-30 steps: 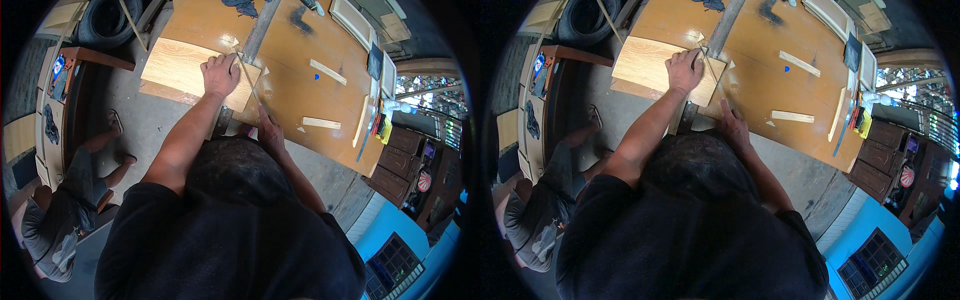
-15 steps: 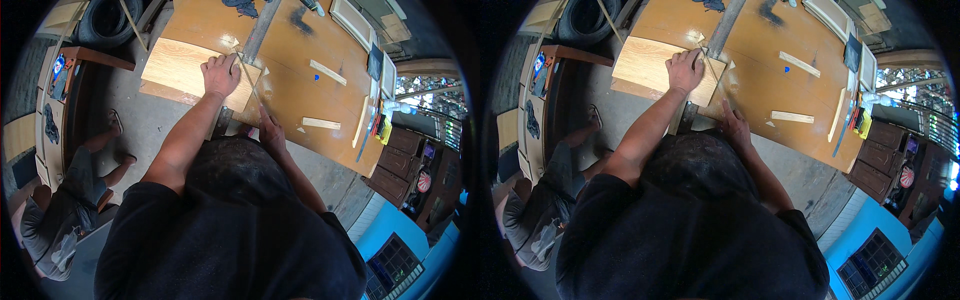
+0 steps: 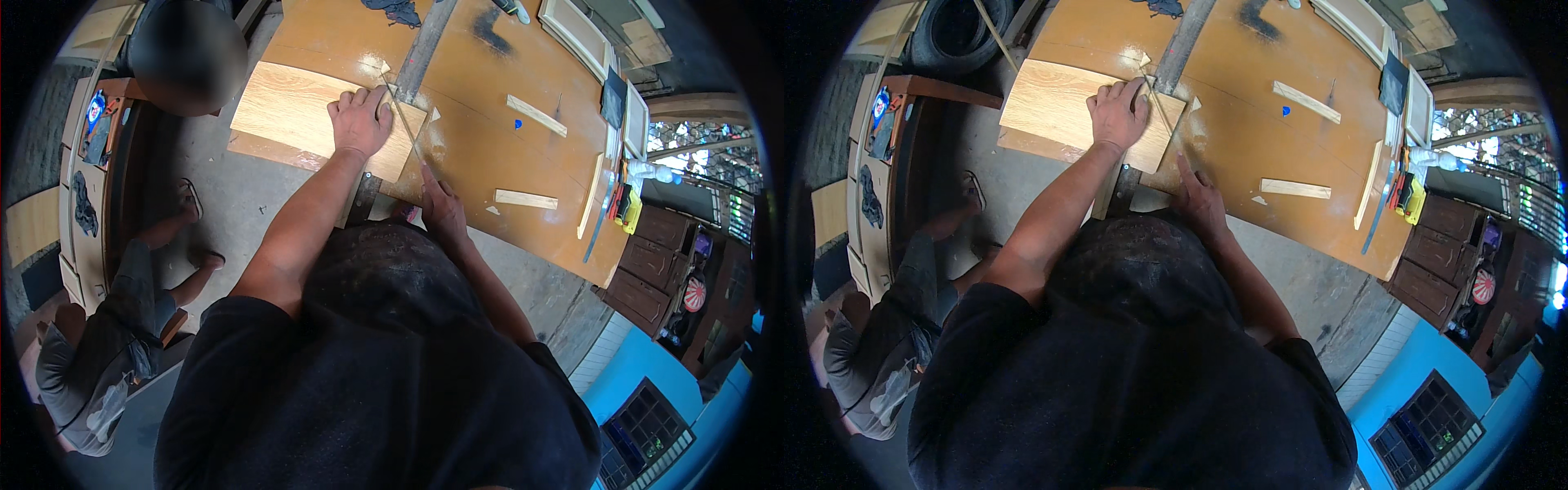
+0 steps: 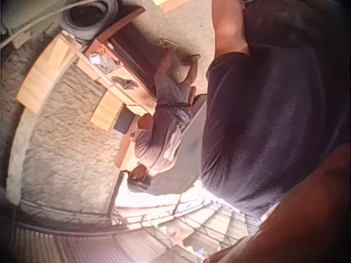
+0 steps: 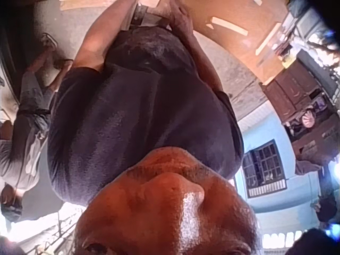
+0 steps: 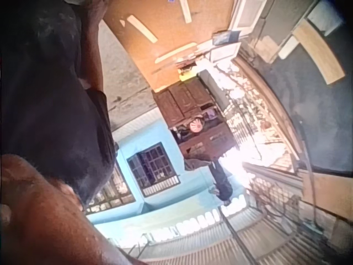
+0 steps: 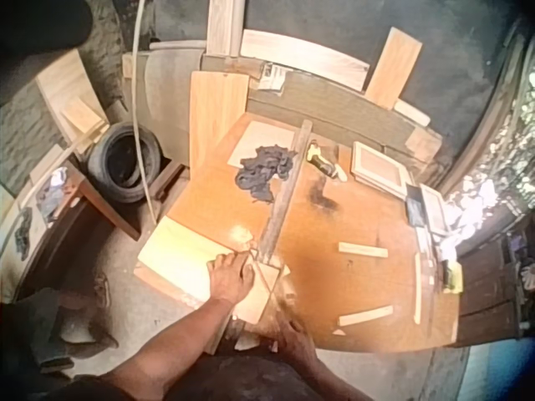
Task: The recorder uses a handsaw to cut a piece of wood positioned on a workbench, using a metal ruler for guidance.
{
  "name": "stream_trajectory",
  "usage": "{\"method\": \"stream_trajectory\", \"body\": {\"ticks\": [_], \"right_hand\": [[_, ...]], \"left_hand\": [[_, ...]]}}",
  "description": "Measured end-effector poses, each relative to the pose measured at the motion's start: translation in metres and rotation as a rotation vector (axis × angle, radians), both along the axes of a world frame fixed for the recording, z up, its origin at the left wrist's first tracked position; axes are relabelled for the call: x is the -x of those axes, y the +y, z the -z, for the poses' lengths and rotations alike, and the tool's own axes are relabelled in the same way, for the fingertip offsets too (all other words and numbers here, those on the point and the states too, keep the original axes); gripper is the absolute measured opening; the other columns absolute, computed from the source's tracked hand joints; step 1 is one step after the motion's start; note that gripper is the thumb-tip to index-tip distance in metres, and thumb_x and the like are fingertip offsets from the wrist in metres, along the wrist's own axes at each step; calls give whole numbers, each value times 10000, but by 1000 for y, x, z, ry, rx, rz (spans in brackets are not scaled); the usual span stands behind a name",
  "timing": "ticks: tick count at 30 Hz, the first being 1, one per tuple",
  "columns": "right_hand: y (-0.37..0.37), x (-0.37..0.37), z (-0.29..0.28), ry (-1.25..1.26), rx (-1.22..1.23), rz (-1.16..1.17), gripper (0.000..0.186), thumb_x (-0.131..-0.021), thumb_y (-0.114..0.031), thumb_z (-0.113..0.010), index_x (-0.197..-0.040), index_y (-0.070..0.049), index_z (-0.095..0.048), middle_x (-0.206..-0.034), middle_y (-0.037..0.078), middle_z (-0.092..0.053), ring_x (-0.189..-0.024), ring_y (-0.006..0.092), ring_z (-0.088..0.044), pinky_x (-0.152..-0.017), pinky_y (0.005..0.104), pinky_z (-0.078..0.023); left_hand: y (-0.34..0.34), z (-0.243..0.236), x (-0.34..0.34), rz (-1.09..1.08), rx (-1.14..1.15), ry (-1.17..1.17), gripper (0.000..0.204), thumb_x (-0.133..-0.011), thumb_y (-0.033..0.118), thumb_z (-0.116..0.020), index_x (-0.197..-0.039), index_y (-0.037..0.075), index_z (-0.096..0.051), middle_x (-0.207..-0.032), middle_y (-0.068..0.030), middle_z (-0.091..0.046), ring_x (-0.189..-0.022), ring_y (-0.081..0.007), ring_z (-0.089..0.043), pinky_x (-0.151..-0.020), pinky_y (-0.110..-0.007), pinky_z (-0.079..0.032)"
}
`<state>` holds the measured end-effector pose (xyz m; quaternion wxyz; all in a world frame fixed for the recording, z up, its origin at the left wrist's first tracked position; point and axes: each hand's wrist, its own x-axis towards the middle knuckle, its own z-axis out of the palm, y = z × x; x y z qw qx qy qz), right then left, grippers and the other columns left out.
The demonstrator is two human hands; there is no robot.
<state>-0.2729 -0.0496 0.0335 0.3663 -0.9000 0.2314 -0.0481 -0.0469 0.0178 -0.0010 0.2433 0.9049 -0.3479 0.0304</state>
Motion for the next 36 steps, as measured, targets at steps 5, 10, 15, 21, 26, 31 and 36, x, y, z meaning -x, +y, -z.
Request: {"method": "stream_trajectory", "body": {"ticks": [5,10,15,21,26,31,36], "right_hand": [[3,5,4,-158,55,-34,636,-852,-43,-581,-1468,-112,-436,-861,243,-596,-770,445,-607,-717,516,-516],[-2,-6,9,-92,51,-16,613,-868,-56,-560,-1466,-117,-438,-883,251,-604,-788,445,-608,-720,514,-514],[-4,-14,8,-127,75,-16,601,-878,-64,-551,-1466,-114,-436,-900,245,-608,-794,441,-608,-723,515,-507],[-1,0,-16,-96,-9,-16,441,-943,-66,-505,-1382,-37,-527,-1154,333,-618,-1066,490,-609,-944,483,-486],[-11,-21,-4,-39,-15,-9,520,-913,-62,-526,-1430,-81,-476,-1089,306,-631,-993,479,-619,-885,502,-499],[-8,-16,1,-108,32,-37,579,-901,-78,-529,-1469,-120,-429,-1023,290,-640,-926,475,-629,-823,513,-518],[-1,4,-18,-60,1,-4,450,-946,-65,-501,-1396,-72,-524,-1128,325,-628,-1038,483,-619,-923,484,-492]], "left_hand": [[1,2,-1,-7,4,-1,413,-872,342,-544,-1247,194,-633,-1092,-44,-634,-1052,-254,-519,-939,-444,-322],[0,0,-1,-11,-13,8,424,-867,350,-544,-1252,195,-631,-1091,-43,-633,-1057,-255,-520,-936,-444,-326],[0,2,-1,-11,-6,-12,427,-864,351,-544,-1251,194,-632,-1082,-39,-634,-1049,-253,-522,-930,-445,-329],[0,3,-2,-6,2,-19,425,-866,348,-541,-1248,185,-633,-1071,-41,-636,-1042,-254,-524,-924,-447,-331],[0,2,-1,3,-2,-24,424,-872,347,-533,-1250,183,-632,-1076,-42,-637,-1042,-254,-524,-925,-449,-332],[-1,2,0,-4,3,-31,424,-876,351,-525,-1249,180,-631,-1075,-45,-638,-1037,-259,-526,-925,-451,-333],[0,3,-2,-8,-2,-38,427,-876,354,-524,-1248,174,-630,-1072,-47,-638,-1031,-263,-528,-917,-449,-335]]}}
